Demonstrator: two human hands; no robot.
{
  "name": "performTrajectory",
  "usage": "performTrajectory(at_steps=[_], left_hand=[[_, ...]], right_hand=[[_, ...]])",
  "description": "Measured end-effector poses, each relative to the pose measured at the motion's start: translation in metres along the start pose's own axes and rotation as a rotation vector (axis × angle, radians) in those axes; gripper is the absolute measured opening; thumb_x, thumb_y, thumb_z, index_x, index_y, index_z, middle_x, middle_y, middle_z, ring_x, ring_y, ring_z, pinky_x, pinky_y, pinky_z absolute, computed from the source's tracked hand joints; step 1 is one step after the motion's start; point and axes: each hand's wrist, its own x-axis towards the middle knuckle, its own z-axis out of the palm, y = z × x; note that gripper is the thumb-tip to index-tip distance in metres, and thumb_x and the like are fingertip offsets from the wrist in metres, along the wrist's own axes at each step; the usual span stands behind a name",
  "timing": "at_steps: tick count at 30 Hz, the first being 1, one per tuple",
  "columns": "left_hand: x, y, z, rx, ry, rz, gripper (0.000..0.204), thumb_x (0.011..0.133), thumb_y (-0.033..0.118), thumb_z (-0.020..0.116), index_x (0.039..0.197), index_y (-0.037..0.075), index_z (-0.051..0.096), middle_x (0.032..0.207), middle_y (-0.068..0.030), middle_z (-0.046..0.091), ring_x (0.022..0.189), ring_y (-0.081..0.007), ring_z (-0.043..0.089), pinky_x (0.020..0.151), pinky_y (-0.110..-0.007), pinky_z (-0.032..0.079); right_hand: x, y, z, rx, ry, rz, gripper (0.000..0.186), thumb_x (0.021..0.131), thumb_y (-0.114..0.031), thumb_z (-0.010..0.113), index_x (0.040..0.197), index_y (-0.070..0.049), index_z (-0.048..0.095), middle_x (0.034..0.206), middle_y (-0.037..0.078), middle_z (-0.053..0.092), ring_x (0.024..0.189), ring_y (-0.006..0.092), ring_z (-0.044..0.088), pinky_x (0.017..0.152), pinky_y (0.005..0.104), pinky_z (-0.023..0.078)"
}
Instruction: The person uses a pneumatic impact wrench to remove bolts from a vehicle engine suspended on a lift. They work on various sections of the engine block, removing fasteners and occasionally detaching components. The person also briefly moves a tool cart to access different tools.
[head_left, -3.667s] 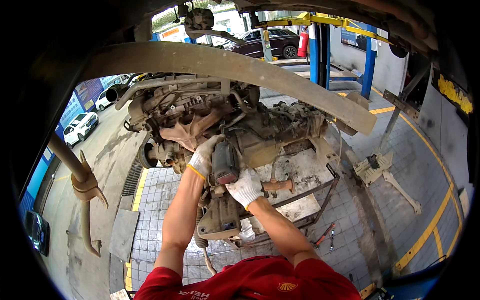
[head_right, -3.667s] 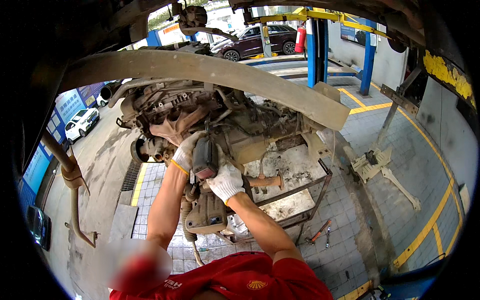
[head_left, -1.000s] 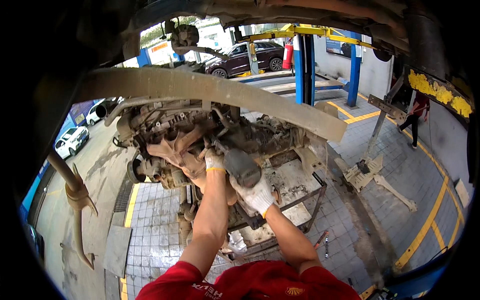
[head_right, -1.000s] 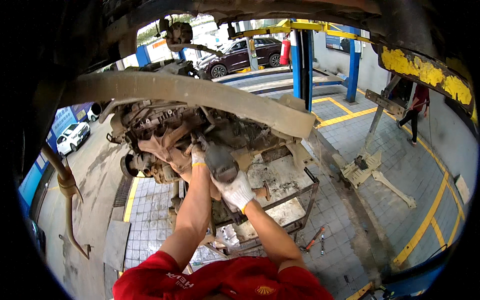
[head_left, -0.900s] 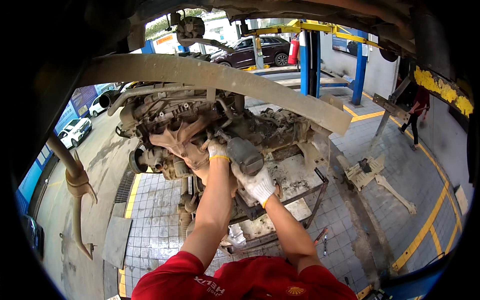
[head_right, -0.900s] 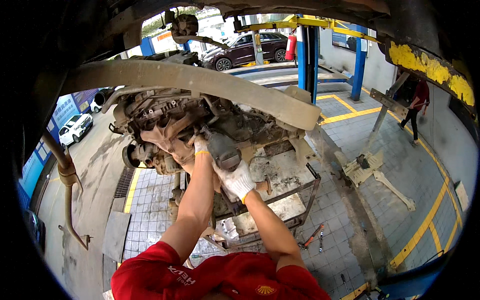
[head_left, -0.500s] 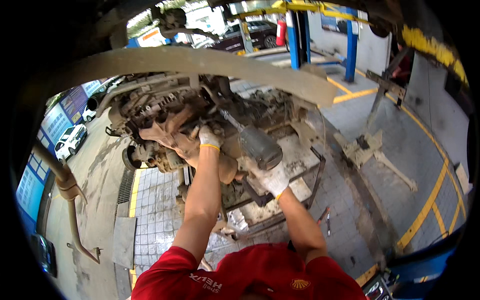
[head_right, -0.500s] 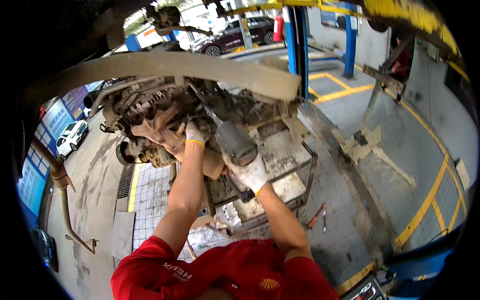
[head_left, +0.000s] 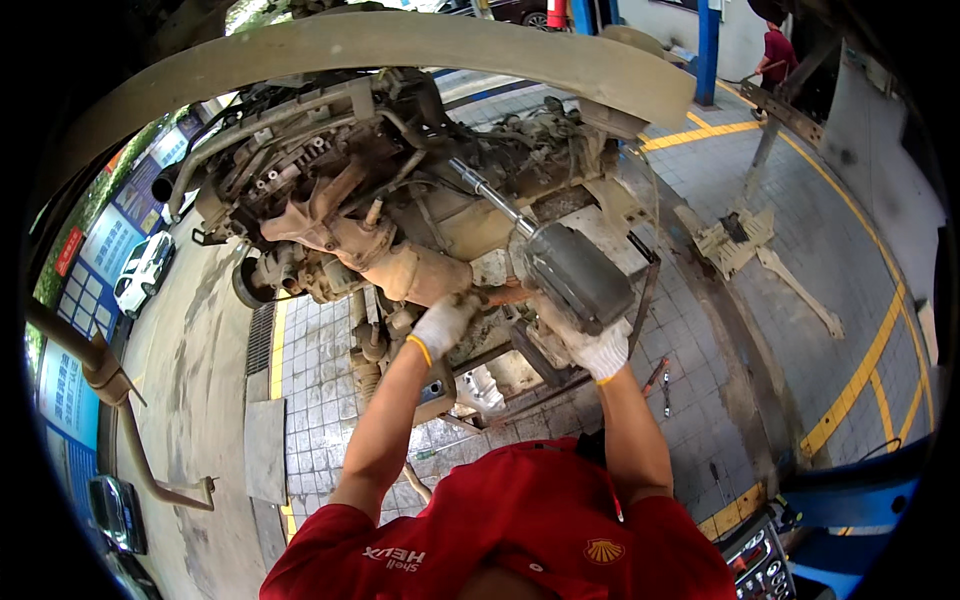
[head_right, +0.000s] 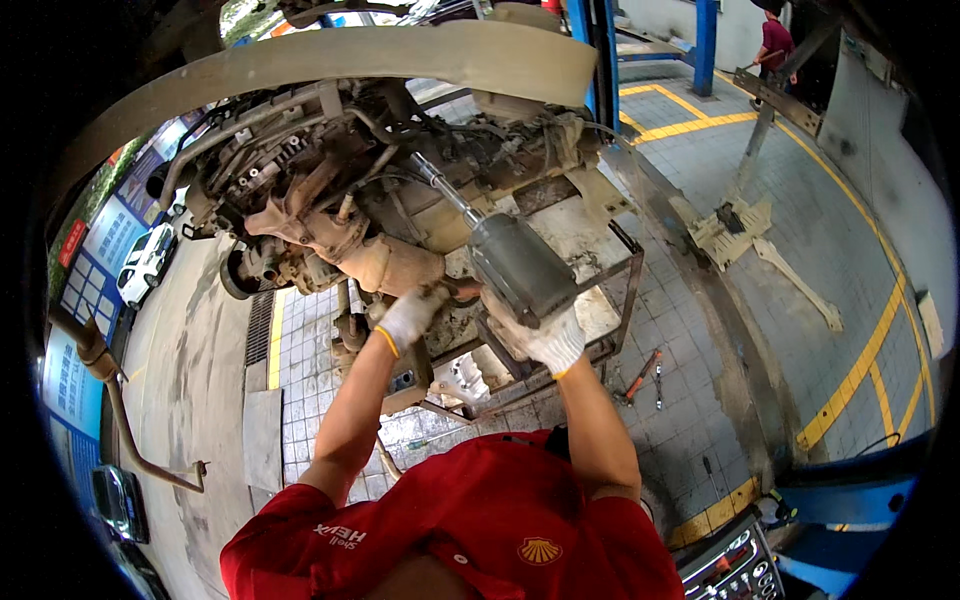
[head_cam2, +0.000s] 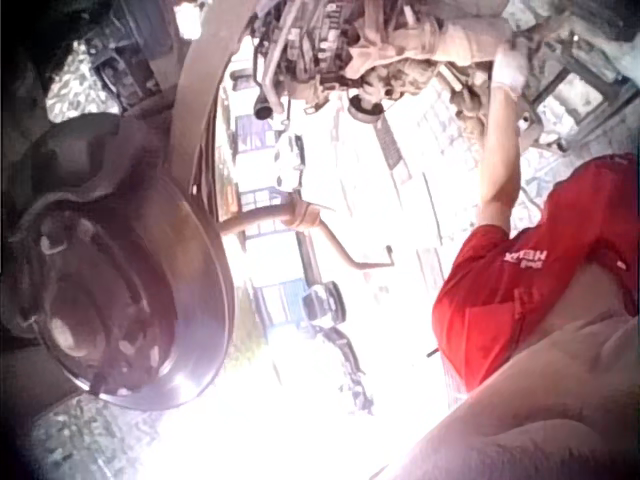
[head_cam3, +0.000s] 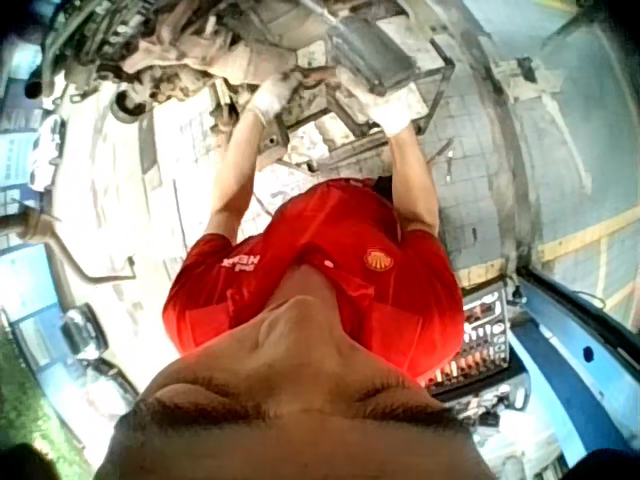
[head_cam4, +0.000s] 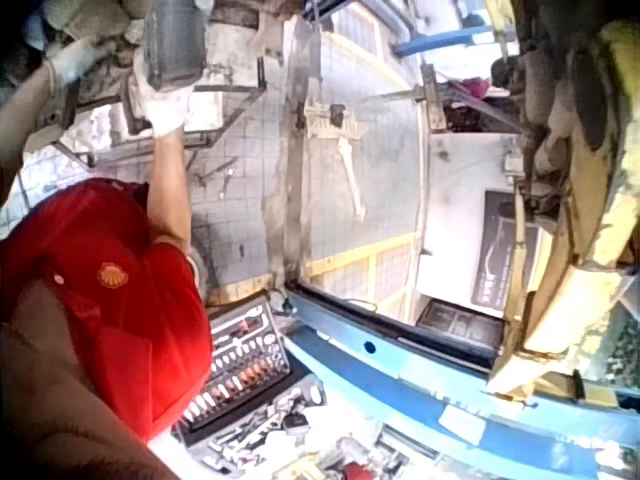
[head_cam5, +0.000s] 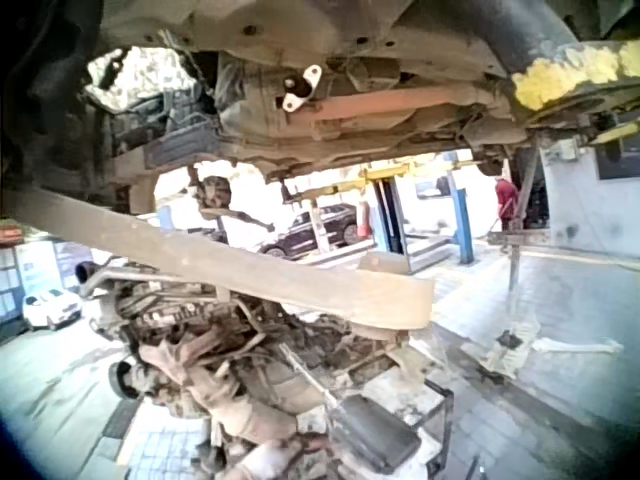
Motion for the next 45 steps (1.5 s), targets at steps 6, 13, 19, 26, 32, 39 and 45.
performTrajectory(at_steps=[6, 13, 19, 26, 32, 39, 45], left_hand=[[0.054, -0.062, 0.060, 0.813, -0.078, 0.205, 0.045, 0.085, 0.009, 0.058, 0.129, 0.007, 0.061, 0.114, -0.0238, 0.071, 0.109, -0.0393, 0.068, 0.091, -0.047, 0.053], [0.064, -0.134, 0.133, 0.208, 0.289, -0.241, 0.043, 0.098, 0.025, 0.054, 0.134, 0.002, 0.056, 0.120, -0.0267, 0.068, 0.111, -0.0401, 0.067, 0.093, -0.047, 0.054], [0.102, -0.173, 0.182, 0.478, 0.621, -0.556, 0.074, 0.089, 0.056, 0.061, 0.132, -0.005, 0.056, 0.102, -0.0306, 0.070, 0.086, -0.0453, 0.070, 0.072, -0.055, 0.057], [0.198, -0.258, 0.179, 1.153, 0.985, -1.001, 0.053, 0.093, 0.036, 0.051, 0.126, -0.005, 0.053, 0.089, -0.0409, 0.063, 0.066, -0.0527, 0.064, 0.049, -0.070, 0.047], [0.202, -0.231, 0.155, 0.953, 0.953, -0.919, 0.049, 0.094, 0.036, 0.051, 0.122, -0.004, 0.054, 0.085, -0.0364, 0.063, 0.064, -0.0493, 0.065, 0.047, -0.067, 0.047], [0.188, -0.221, 0.141, 0.786, 0.953, -0.893, 0.044, 0.095, 0.035, 0.052, 0.117, -0.003, 0.056, 0.079, -0.0312, 0.063, 0.061, -0.0453, 0.065, 0.045, -0.064, 0.047], [0.172, -0.200, 0.138, 0.674, 0.985, -0.841, 0.040, 0.096, 0.034, 0.053, 0.114, -0.002, 0.058, 0.074, -0.0268, 0.064, 0.059, -0.0419, 0.066, 0.044, -0.061, 0.047]], right_hand=[[-0.004, 0.000, 0.025, 0.148, 0.063, -0.118, 0.034, 0.085, -0.016, 0.077, 0.118, -0.009, 0.069, 0.113, 0.010, 0.072, 0.098, 0.0266, 0.071, 0.081, 0.0390, 0.058], [-0.023, 0.027, 0.004, 0.093, 0.041, -0.038, 0.032, 0.084, -0.007, 0.079, 0.113, -0.001, 0.069, 0.107, 0.011, 0.074, 0.098, 0.0225, 0.070, 0.085, 0.0382, 0.058], [-0.050, 0.047, -0.021, 0.188, -0.053, 0.149, 0.046, 0.087, -0.005, 0.077, 0.129, -0.002, 0.059, 0.118, 0.010, 0.070, 0.107, 0.0210, 0.067, 0.090, 0.0369, 0.055], [-0.068, 0.058, -0.011, 0.285, -0.060, 0.016, 0.029, 0.091, -0.005, 0.065, 0.120, -0.002, 0.060, 0.097, 0.014, 0.066, 0.060, 0.0131, 0.059, 0.053, 0.0290, 0.050], [-0.061, 0.030, -0.019, 0.412, -0.106, 0.076, 0.039, 0.087, -0.015, 0.077, 0.120, -0.006, 0.059, 0.113, 0.018, 0.065, 0.062, 0.0160, 0.060, 0.051, 0.0307, 0.050], [-0.035, 0.028, -0.020, 0.200, -0.120, -0.093, 0.043, 0.087, -0.025, 0.079, 0.119, -0.005, 0.059, 0.110, 0.014, 0.066, 0.065, 0.0144, 0.060, 0.054, 0.0295, 0.049], [-0.017, -0.004, 0.005, 0.066, -0.136, -0.022, 0.030, 0.086, -0.010, 0.068, 0.115, -0.002, 0.061, 0.105, 0.013, 0.067, 0.064, 0.0139, 0.060, 0.056, 0.0295, 0.050]])
